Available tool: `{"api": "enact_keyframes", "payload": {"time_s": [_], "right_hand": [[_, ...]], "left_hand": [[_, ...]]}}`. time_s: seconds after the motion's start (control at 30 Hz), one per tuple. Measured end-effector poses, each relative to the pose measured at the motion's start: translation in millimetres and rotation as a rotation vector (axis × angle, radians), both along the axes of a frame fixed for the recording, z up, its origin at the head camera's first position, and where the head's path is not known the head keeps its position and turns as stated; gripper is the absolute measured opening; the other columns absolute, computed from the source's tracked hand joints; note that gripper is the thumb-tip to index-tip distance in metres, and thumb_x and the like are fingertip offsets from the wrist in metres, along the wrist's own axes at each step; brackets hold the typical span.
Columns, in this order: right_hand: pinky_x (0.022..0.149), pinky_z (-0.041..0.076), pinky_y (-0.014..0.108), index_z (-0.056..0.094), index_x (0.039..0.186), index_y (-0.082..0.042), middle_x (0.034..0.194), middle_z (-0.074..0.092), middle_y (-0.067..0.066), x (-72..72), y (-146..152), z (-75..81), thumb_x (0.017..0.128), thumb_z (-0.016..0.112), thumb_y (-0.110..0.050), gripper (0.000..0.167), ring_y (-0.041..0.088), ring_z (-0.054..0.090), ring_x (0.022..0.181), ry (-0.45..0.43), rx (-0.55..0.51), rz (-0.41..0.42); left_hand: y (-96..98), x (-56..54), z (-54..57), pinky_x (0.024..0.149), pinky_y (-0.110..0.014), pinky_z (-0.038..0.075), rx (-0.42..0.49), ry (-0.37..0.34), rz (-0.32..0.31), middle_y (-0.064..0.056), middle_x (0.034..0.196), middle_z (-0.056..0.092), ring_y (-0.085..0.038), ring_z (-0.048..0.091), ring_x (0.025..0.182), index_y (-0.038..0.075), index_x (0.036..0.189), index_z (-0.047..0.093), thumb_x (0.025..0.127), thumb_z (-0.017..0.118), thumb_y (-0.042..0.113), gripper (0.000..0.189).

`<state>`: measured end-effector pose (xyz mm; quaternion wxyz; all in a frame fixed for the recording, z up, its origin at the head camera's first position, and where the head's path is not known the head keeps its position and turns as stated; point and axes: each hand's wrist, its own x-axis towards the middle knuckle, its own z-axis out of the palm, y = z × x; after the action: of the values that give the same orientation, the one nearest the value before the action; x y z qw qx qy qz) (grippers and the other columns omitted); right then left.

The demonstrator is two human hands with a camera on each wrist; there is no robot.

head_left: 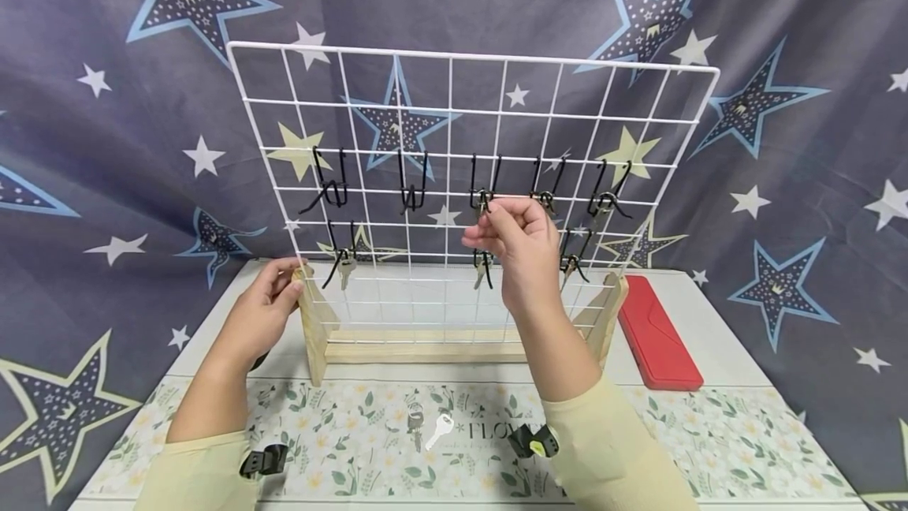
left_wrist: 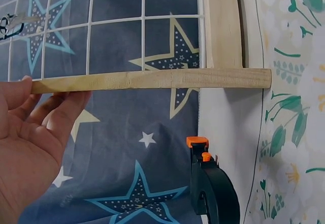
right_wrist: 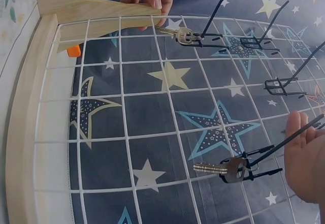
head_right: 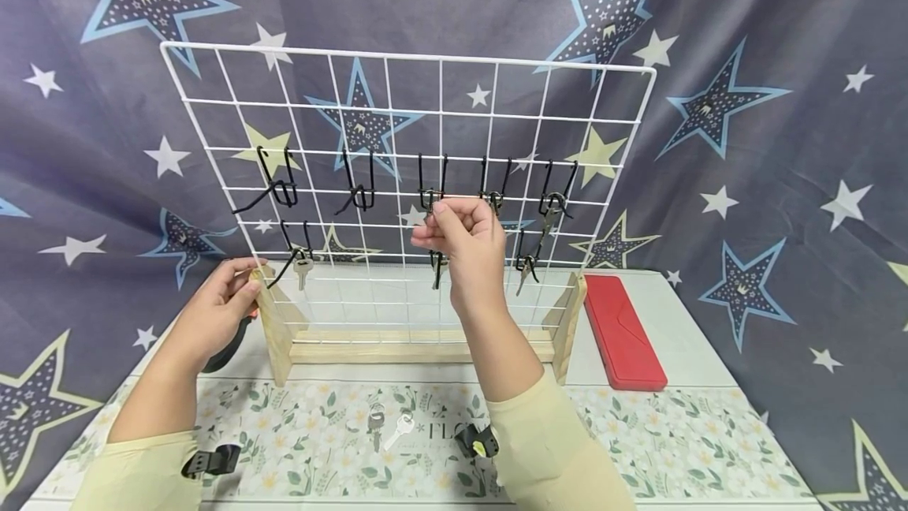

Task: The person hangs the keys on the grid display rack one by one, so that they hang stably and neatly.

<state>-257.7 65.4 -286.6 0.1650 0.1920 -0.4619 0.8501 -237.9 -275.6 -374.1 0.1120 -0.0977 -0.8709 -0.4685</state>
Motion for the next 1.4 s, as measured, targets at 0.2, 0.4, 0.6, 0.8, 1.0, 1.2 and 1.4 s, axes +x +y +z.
{"api": "enact_keyframes", "payload": {"time_s": [0.2,0.4,0.6,0.8,1.0,1.2,1.4], "right_hand": [[0.063,0.064,0.036,0.059,0.095,-0.001,0.075,0.062,0.009,9.8,6.9,-4.7,0.093,0.065,-0.003,0.007,0.02,0.067,0.062,0.014,0.048,0.02],[0.061,0.064,0.035,0.059,0.094,0.001,0.077,0.063,0.01,18.0,16.1,-11.9,0.093,0.065,-0.003,0.008,0.02,0.067,0.064,0.038,0.144,0.002],[0.069,0.064,0.037,0.059,0.098,0.001,0.083,0.064,0.013,25.2,25.5,-21.5,0.095,0.063,-0.005,0.008,0.022,0.068,0.072,0.137,0.263,-0.018],[0.075,0.063,0.037,0.06,0.099,0.002,0.086,0.066,0.01,36.1,35.6,-30.3,0.095,0.061,-0.001,0.005,0.019,0.069,0.078,0.252,0.303,-0.083],[0.07,0.063,0.038,0.057,0.099,0.007,0.086,0.067,0.009,45.5,44.1,-33.4,0.095,0.059,0.001,0.007,0.02,0.069,0.078,0.266,0.321,-0.061],[0.07,0.063,0.039,0.055,0.099,0.008,0.082,0.064,0.013,48.1,51.1,-48.0,0.096,0.059,0.0,0.009,0.02,0.068,0.074,0.243,0.412,0.021],[0.066,0.062,0.035,0.057,0.097,0.004,0.077,0.062,0.019,43.9,55.4,-66.2,0.096,0.057,0.0,0.004,0.023,0.065,0.068,0.226,0.568,0.127]], "left_hand": [[-0.3,-1.1,-0.2,0.105,-0.038,0.047,-0.013,-0.001,0.01,-0.019,0.139,0.053,-0.014,0.054,0.122,0.009,0.147,0.036,0.107,0.039,0.025,0.043],[0.0,-1.9,-0.1,0.106,-0.041,0.044,0.01,-0.025,0.002,-0.02,0.144,0.049,-0.035,0.048,0.131,0.007,0.148,0.032,0.108,0.036,0.025,0.044],[-0.4,-2.0,-0.6,0.106,-0.043,0.044,0.011,-0.021,-0.004,-0.021,0.144,0.048,-0.036,0.048,0.131,0.006,0.148,0.032,0.108,0.035,0.025,0.044],[1.1,-1.8,-0.6,0.106,-0.044,0.044,0.006,-0.011,-0.005,-0.021,0.145,0.047,-0.038,0.048,0.131,0.005,0.147,0.033,0.108,0.036,0.025,0.044],[1.5,-0.8,-0.3,0.106,-0.043,0.043,0.004,-0.012,0.0,-0.021,0.146,0.047,-0.038,0.047,0.131,0.004,0.146,0.033,0.108,0.036,0.026,0.044],[1.5,-1.1,-0.9,0.106,-0.044,0.042,0.009,-0.011,-0.008,-0.021,0.146,0.047,-0.038,0.047,0.132,0.004,0.147,0.032,0.108,0.036,0.026,0.045],[1.9,-1.6,-2.0,0.105,-0.043,0.045,-0.016,0.007,0.0,-0.02,0.144,0.05,-0.02,0.052,0.126,0.005,0.146,0.034,0.108,0.037,0.026,0.044]]}}
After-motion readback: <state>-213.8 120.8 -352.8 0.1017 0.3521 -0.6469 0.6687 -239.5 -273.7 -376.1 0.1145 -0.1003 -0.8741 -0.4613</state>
